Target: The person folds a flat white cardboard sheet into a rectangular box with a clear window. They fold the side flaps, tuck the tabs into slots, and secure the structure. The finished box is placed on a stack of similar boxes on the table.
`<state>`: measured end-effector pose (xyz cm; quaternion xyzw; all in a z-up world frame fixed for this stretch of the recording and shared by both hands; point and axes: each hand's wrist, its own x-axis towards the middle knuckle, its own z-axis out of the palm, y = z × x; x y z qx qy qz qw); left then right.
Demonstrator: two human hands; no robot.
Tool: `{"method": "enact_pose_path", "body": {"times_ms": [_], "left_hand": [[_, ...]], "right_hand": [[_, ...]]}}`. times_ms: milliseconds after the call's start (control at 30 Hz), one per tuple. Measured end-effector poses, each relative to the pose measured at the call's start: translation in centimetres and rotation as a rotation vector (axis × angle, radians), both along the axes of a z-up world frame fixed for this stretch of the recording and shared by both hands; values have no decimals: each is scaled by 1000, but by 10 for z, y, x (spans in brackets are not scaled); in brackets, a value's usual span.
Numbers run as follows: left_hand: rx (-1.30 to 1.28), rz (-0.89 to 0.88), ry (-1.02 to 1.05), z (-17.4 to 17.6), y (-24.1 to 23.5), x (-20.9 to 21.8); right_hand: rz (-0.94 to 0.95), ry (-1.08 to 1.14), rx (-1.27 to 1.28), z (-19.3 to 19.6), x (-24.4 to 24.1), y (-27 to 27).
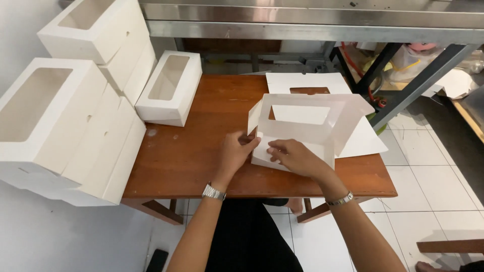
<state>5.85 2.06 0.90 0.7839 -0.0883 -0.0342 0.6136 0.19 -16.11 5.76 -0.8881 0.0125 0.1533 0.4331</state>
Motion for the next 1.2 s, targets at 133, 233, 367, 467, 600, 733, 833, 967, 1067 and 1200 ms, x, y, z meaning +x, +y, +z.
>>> {"method": "enact_pose_path", "body": {"times_ms": [133,233,367,467,600,733,833,967,1067,1200], "left_hand": [[11,11,2,-9,-13,13],[241,63,-6,33,-16,-10],[257,97,-74,22,-17,-2],[252,120,-152,17,-22,-2],[225,139,-222,13,-24,0],[276,95,-139,7,-26,11],[408,56,-169,-7,-27,33],[471,26,-158,-6,-31,41],[502,19,-152,-5,-30,46],[648,37,-159,-10,-15,67]], "right_hand": [[-128,70,257,-23,34,1],[-210,99,391,-39,55,4],[-276,85,437,-46,62,4],[-298,87,475,-48,61,5],[-330,70,506,-45,57,9],[-307,56,492,-53,60,4],[-268,56,400,-57,65,3],[-227,45,339,-49,61,3],[-136,35,236,-34,53,1],[71,-226,-83,29,1,5]]}}
